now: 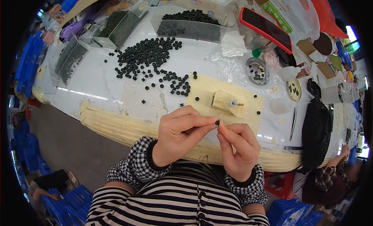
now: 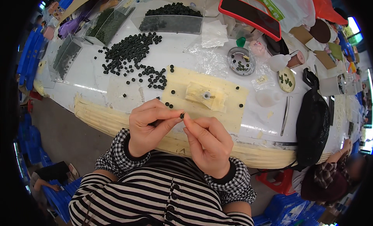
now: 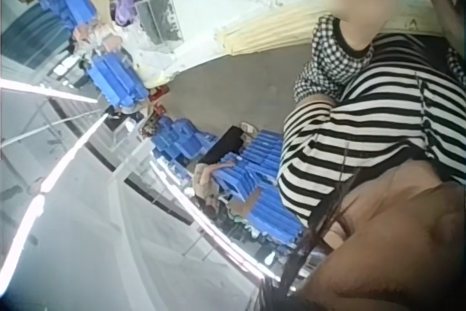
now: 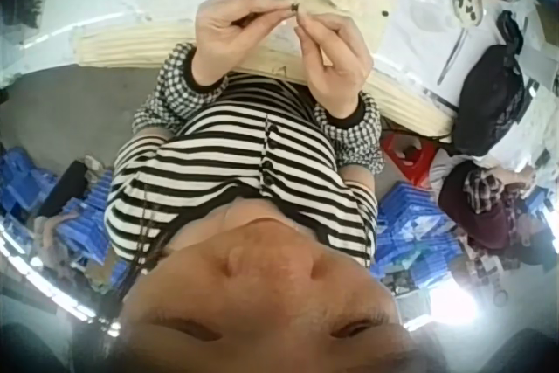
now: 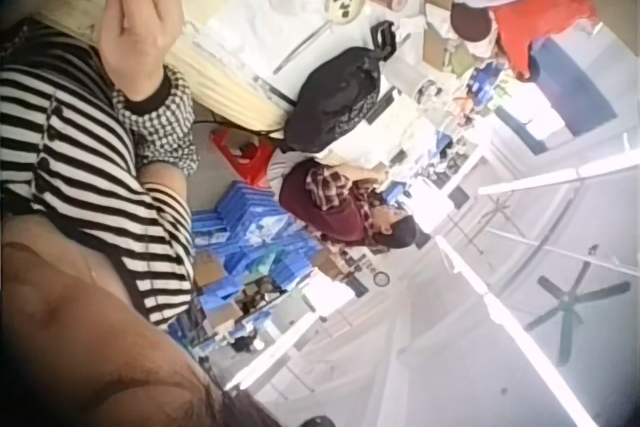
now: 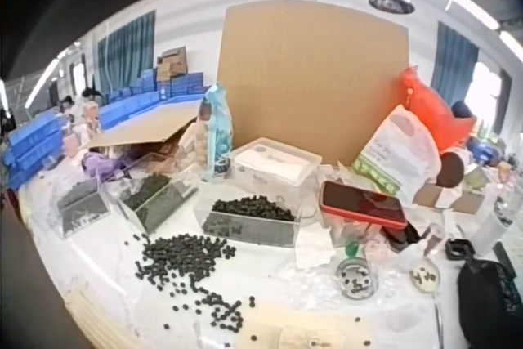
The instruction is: Assembling small green and black components at a factory workbench.
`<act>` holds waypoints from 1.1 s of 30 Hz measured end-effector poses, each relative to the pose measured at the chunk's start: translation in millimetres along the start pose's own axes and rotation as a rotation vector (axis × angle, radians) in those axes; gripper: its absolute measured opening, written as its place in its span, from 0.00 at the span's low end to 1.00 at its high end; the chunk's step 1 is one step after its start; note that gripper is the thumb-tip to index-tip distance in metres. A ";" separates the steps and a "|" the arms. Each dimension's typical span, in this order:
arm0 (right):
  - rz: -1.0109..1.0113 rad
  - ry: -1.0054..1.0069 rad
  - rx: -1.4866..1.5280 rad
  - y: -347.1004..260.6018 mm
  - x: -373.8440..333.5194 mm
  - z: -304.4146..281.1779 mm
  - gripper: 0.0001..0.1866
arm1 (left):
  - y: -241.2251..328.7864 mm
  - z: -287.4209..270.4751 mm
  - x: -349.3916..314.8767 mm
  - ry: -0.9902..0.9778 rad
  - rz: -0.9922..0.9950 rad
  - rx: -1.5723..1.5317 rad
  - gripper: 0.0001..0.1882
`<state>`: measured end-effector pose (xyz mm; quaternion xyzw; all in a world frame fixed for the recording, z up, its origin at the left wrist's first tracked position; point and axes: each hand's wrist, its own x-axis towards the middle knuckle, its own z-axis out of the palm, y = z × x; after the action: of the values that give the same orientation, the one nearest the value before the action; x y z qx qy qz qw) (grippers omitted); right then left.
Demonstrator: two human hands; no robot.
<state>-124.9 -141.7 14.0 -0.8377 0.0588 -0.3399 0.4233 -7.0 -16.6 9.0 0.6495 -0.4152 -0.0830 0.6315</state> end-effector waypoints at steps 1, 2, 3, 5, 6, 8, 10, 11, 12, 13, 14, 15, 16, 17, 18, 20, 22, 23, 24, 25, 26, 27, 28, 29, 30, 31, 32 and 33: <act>0.003 -0.003 0.002 -0.3 1.1 -0.8 0.18 | -0.4 -0.9 0.4 -0.005 -0.023 -0.021 0.11; 0.006 -0.006 0.002 -0.3 2.1 -1.4 0.19 | -0.7 -1.7 1.0 -0.011 -0.046 -0.043 0.11; 0.004 0.000 -0.005 0.2 2.9 -1.5 0.19 | -0.9 -2.2 1.3 -0.016 -0.069 -0.065 0.10; 0.001 0.011 -0.021 0.8 4.3 -1.6 0.19 | -2.3 -2.5 0.7 -0.010 -0.080 -0.084 0.10; 0.000 0.012 -0.014 1.0 4.4 -1.6 0.19 | -2.7 -2.5 0.4 -0.007 -0.086 -0.093 0.10; -0.003 0.014 0.000 2.0 4.2 -1.6 0.18 | -2.8 -2.6 0.2 -0.005 -0.090 -0.102 0.10; -0.001 0.004 -0.001 2.4 3.8 -2.0 0.18 | -3.1 -2.4 0.0 -0.007 -0.093 -0.112 0.10; -0.001 0.000 0.001 2.4 3.7 -1.9 0.18 | -3.0 -2.5 0.1 -0.010 -0.094 -0.115 0.10; 0.004 -0.002 0.006 2.3 3.6 -1.8 0.19 | -3.0 -2.7 0.1 -0.012 -0.095 -0.118 0.10; 0.008 -0.005 0.012 2.1 3.3 -1.6 0.19 | -2.9 -2.5 0.0 -0.009 -0.093 -0.119 0.10; 0.013 -0.007 0.017 2.1 3.2 -1.3 0.19 | -2.9 -2.3 0.0 -0.007 -0.090 -0.120 0.10; 0.011 -0.008 0.018 2.2 3.2 -1.0 0.19 | -3.0 -2.1 -0.1 -0.004 -0.087 -0.121 0.10; 0.010 -0.009 0.018 2.3 3.3 -0.8 0.19 | -3.2 -2.1 -0.2 -0.004 -0.087 -0.120 0.10; 0.008 -0.010 0.019 2.4 3.3 -0.6 0.18 | -3.6 -2.1 -0.4 -0.003 -0.087 -0.119 0.10; 0.005 -0.010 0.020 2.5 3.2 -0.4 0.18 | -3.9 -2.1 -0.6 -0.003 -0.087 -0.118 0.10; -0.002 -0.010 0.021 2.8 3.1 0.0 0.18 | -4.1 -2.2 -0.6 -0.001 -0.077 -0.111 0.10; 0.000 -0.014 0.017 2.9 2.8 0.3 0.18 | -4.1 -2.2 -0.2 -0.002 -0.069 -0.107 0.10; 0.001 -0.015 0.015 2.9 2.6 0.3 0.18 | -4.0 -2.2 0.1 -0.003 -0.067 -0.106 0.10; -0.001 -0.016 0.014 3.0 2.6 0.4 0.18 | -4.1 -2.1 0.2 -0.004 -0.065 -0.105 0.10; -0.002 -0.016 0.013 3.1 2.7 0.6 0.18 | -4.3 -2.0 0.2 -0.004 -0.066 -0.105 0.10; -0.005 -0.016 0.013 3.0 2.8 0.8 0.18 | -4.3 -2.1 0.1 -0.004 -0.066 -0.105 0.10; -0.004 -0.016 0.012 2.9 2.7 0.8 0.18 | -4.3 -2.1 0.0 -0.004 -0.066 -0.104 0.10; -0.003 -0.016 0.011 2.8 2.5 0.8 0.18 | -4.1 -2.3 0.0 -0.004 -0.067 -0.103 0.10; -0.002 -0.016 0.009 2.8 2.4 0.8 0.18 | -4.0 -2.4 0.2 -0.005 -0.067 -0.104 0.10; -0.002 -0.015 0.010 2.9 2.4 0.9 0.18 | -3.9 -2.5 0.3 -0.006 -0.067 -0.104 0.10; -0.001 -0.015 0.012 3.0 2.4 1.0 0.18 | -3.9 -2.4 0.4 -0.004 -0.067 -0.104 0.10; 0.000 -0.014 0.014 3.0 2.3 1.1 0.18 | -3.6 -2.3 0.5 -0.004 -0.067 -0.103 0.10; 0.000 -0.013 0.014 3.0 2.2 1.1 0.18 | -3.4 -2.2 0.5 -0.003 -0.067 -0.102 0.10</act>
<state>-121.9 -143.8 12.4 -0.8369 0.0537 -0.3347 0.4297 -3.8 -15.7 6.7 0.6299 -0.3895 -0.1260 0.6601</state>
